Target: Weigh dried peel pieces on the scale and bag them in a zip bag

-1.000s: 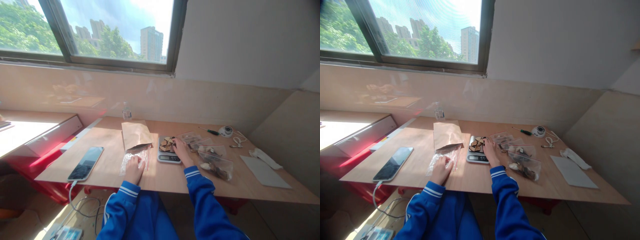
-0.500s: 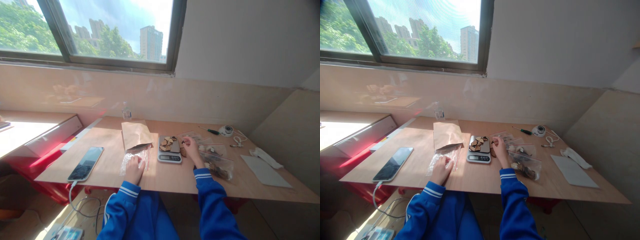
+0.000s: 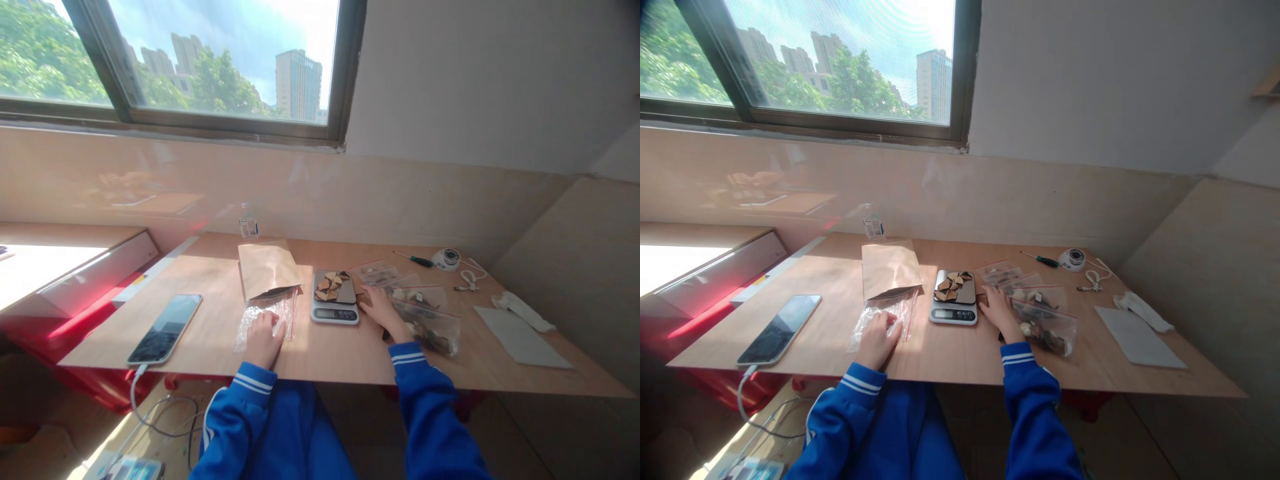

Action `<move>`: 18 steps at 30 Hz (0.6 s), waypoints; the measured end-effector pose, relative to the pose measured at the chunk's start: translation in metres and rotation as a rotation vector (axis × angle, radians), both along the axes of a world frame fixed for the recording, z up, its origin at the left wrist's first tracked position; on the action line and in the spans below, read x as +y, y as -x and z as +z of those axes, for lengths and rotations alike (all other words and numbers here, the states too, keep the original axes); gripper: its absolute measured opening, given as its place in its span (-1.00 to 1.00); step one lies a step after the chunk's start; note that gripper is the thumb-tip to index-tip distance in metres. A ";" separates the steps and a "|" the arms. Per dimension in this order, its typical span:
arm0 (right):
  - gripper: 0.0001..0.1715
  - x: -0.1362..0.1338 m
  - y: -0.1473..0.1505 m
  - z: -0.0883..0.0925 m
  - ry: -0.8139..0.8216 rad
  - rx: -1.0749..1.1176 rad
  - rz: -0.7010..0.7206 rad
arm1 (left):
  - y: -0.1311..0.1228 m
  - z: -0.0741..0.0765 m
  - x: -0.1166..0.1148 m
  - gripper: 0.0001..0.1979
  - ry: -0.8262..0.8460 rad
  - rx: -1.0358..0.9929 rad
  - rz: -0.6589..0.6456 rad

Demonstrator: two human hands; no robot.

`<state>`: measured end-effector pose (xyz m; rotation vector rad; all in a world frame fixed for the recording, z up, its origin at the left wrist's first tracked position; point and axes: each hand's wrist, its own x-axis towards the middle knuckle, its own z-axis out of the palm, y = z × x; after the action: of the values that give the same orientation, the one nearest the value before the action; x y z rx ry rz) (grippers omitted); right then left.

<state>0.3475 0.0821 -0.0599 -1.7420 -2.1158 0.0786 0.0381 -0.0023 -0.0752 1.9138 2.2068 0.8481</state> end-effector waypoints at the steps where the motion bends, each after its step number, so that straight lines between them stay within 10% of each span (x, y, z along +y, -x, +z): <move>1: -0.51 0.001 0.003 -0.002 0.018 -0.010 -0.005 | 0.000 0.000 0.000 -0.87 -0.001 -0.006 -0.001; 12: -0.77 0.017 0.006 0.014 -0.123 0.611 -0.090 | 0.000 0.001 -0.001 -0.88 -0.006 -0.027 -0.001; 18: -0.64 0.025 0.027 0.018 0.076 0.935 -0.076 | 0.000 0.003 -0.002 -0.88 0.005 -0.071 -0.003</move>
<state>0.3202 0.1071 -0.0415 -1.3985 -1.3592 0.7897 0.0385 -0.0040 -0.0719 1.8551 2.1627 0.8943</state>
